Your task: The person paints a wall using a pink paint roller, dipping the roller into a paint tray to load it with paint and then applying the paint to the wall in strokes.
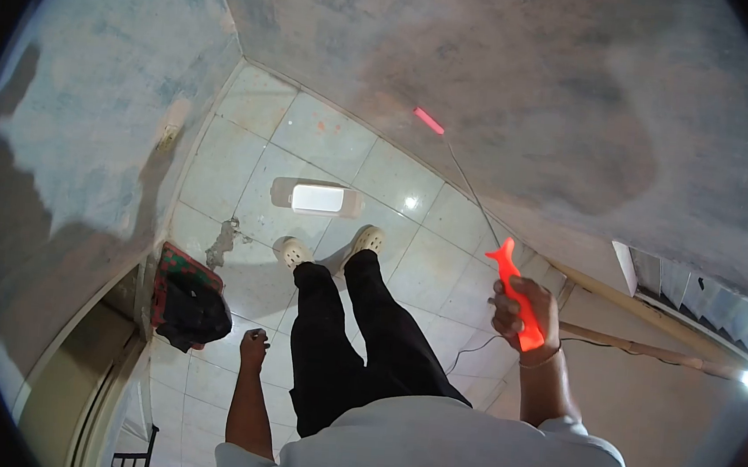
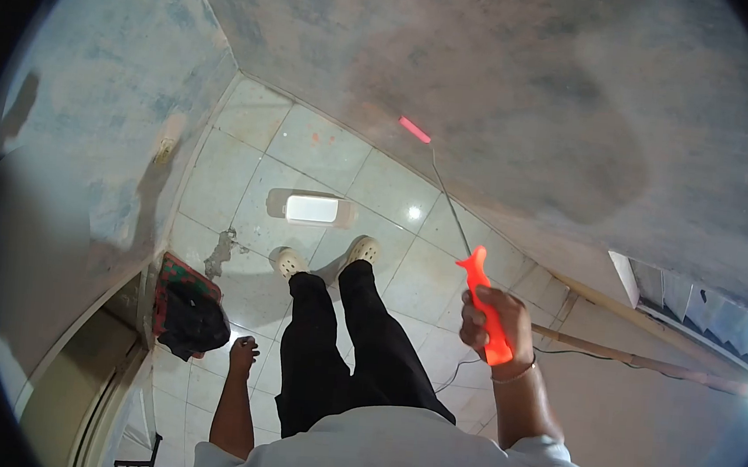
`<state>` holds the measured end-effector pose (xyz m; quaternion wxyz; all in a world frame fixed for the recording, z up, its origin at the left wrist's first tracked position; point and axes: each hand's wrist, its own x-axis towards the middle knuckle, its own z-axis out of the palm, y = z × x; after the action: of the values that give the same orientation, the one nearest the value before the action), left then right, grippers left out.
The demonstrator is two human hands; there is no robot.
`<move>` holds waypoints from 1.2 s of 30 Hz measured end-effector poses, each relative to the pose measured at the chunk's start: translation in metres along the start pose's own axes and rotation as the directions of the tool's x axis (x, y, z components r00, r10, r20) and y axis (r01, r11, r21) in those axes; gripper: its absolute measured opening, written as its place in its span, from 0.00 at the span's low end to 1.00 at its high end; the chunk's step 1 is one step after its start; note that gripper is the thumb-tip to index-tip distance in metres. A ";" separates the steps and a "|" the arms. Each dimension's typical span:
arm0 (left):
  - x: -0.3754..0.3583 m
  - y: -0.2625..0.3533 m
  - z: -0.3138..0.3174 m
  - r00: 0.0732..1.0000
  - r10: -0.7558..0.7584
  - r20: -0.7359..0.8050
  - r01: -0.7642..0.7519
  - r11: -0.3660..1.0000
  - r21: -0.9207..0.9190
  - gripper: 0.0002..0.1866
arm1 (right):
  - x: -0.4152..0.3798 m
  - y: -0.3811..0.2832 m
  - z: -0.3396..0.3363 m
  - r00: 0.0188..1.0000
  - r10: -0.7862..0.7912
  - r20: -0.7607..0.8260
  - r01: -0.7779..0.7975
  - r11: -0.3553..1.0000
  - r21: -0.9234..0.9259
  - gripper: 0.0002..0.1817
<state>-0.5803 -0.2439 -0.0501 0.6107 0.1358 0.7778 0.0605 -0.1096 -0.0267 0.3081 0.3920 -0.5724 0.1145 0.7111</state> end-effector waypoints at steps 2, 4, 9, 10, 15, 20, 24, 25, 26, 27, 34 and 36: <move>0.011 -0.028 -0.002 0.999 -0.035 0.027 0.035 0.999 0.009 0.16 | 0.036 0.003 0.015 0.997 -0.048 -0.066 0.042 0.995 -0.089 0.11; -0.003 -0.022 -0.001 0.995 -0.097 0.023 0.096 0.995 0.026 0.17 | 0.130 0.013 -0.001 0.999 -0.031 0.032 0.032 0.999 -0.041 0.10; -0.020 -0.007 -0.008 1.000 0.023 0.013 -0.023 0.999 -0.026 0.17 | 0.362 0.047 -0.022 0.999 -0.005 0.051 0.016 0.975 -0.220 0.09; -0.021 -0.006 -0.010 0.999 0.047 0.004 -0.047 0.999 -0.014 0.17 | 0.366 0.046 -0.015 0.999 -0.001 0.047 0.011 0.976 -0.218 0.09; -0.011 -0.007 -0.028 0.998 0.058 0.004 -0.058 0.998 0.000 0.17 | 0.214 0.025 0.032 0.998 -0.068 0.006 0.069 0.993 -0.093 0.08; 0.000 -0.018 -0.024 0.998 -0.064 -0.006 0.064 0.998 -0.012 0.17 | 0.009 0.014 0.044 0.997 -0.053 -0.054 0.049 0.996 -0.079 0.11; 0.005 -0.004 -0.010 0.999 -0.041 0.032 0.041 0.999 0.008 0.16 | 0.071 0.020 0.045 0.998 -0.056 -0.002 0.056 0.996 -0.074 0.10; 0.005 -0.003 -0.007 0.998 -0.046 0.036 0.046 0.999 0.015 0.16 | 0.115 0.023 0.042 0.999 -0.047 0.006 0.047 0.994 -0.096 0.09; 0.004 0.001 -0.007 0.999 -0.032 0.039 0.032 0.999 -0.014 0.15 | 0.165 0.030 0.038 0.996 -0.079 0.035 0.083 0.989 -0.122 0.10; 0.002 0.007 -0.009 0.999 -0.033 0.028 0.033 0.999 -0.023 0.15 | 0.219 0.036 0.034 0.995 -0.069 0.075 0.079 0.986 -0.146 0.09; -0.005 0.030 -0.047 0.987 0.160 -0.004 -0.160 0.987 -0.002 0.15 | 0.296 0.062 0.071 0.996 -0.068 -0.051 0.059 0.987 -0.146 0.07; 0.004 0.023 -0.055 0.997 0.079 -0.016 -0.079 0.997 -0.010 0.15 | 0.198 0.053 0.084 0.980 -0.176 -0.095 0.158 0.973 -0.171 0.08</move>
<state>-0.6311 -0.2163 -0.0344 0.6023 0.1628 0.7763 0.0899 -0.2142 0.0735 0.1409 0.3957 -0.6481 0.0290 0.6500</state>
